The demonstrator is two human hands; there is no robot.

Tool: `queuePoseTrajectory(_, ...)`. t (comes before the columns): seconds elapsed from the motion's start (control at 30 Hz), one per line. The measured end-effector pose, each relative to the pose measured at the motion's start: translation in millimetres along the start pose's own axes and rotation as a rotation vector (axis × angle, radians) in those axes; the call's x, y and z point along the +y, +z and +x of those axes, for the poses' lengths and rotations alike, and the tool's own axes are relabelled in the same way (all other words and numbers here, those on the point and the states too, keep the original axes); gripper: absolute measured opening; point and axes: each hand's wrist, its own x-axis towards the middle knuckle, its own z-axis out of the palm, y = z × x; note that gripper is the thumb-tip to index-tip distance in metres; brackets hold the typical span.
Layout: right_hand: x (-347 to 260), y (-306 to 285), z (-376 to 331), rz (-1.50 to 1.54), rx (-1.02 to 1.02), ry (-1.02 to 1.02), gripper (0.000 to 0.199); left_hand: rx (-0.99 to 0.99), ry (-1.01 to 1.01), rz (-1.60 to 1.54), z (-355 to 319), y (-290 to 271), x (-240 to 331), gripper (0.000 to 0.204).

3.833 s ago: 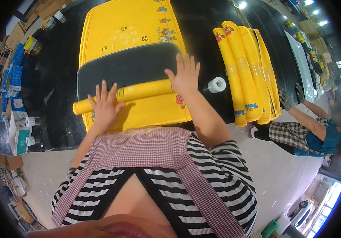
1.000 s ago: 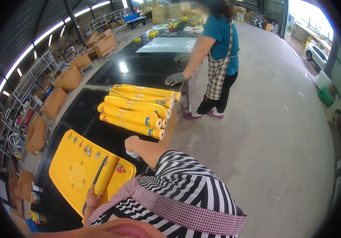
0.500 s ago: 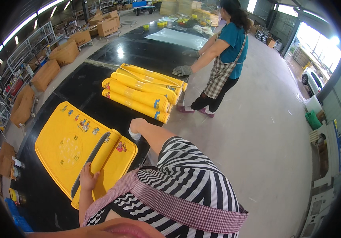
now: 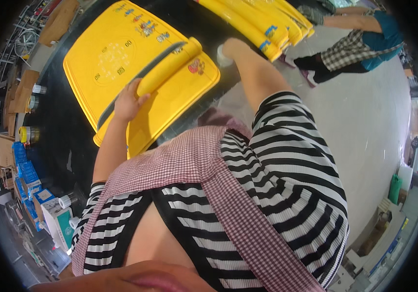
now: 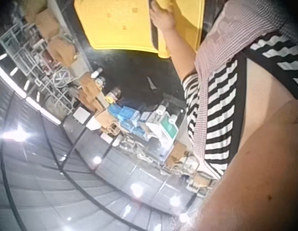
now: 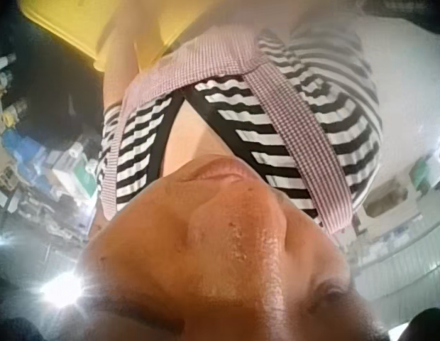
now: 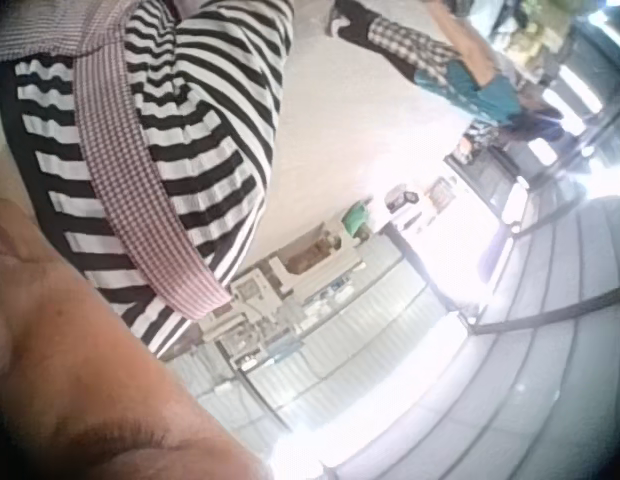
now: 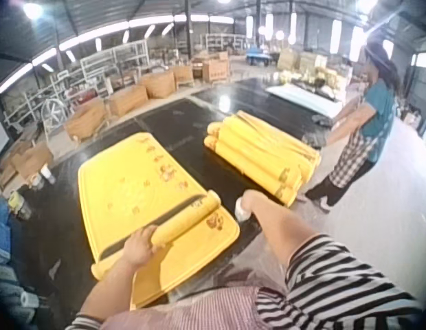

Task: The person rolls a yellow mat with a black center on a table, secures it with tape, and stacks it with other rolled mats. They repeat this process for multiple mats, handling each one individually.

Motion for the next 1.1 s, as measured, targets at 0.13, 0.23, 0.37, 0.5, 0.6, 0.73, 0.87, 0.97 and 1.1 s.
queuePoseTrajectory(0.13, -28, -31, -25, 0.143, 0.032, 0.044, 0.036, -0.013, -0.046, 0.041, -9, 1, -9, 0.069)
queuePoseTrajectory(0.23, -26, -25, -31, 0.298, 0.070, 0.209, 0.036, -0.016, 0.013, 0.029, 2, 4, -6, 0.068)
queuePoseTrajectory(0.37, -44, -53, -79, 0.480, 0.130, 0.354, 0.037, -0.004, 0.045, 0.024, 1, 3, -8, 0.067)
queuePoseTrajectory(0.5, -45, -47, -80, 0.483, 0.144, 0.369, 0.037, -0.030, 0.047, -0.029, 3, 0, -7, 0.066)
queuePoseTrajectory(0.6, -44, -40, -69, 0.487, 0.152, 0.356, 0.040, -0.041, 0.013, -0.051, 3, -1, -5, 0.066)
queuePoseTrajectory(0.73, -39, -41, -63, 0.447, 0.097, 0.279, 0.043, 0.008, 0.039, -0.007, 0, 4, -11, 0.067)
queuePoseTrajectory(0.87, -27, -26, -36, 0.242, 0.108, 0.090, 0.033, 0.027, 0.002, 0.001, -2, 4, -8, 0.066)
queuePoseTrajectory(0.97, -20, -21, -36, 0.172, 0.175, 0.022, 0.034, 0.038, 0.000, -0.008, -2, 8, -13, 0.067)
queuePoseTrajectory(1.1, -11, -9, -39, 0.369, 0.206, 0.151, 0.039, 0.014, -0.050, -0.055, -4, -6, 0, 0.066)
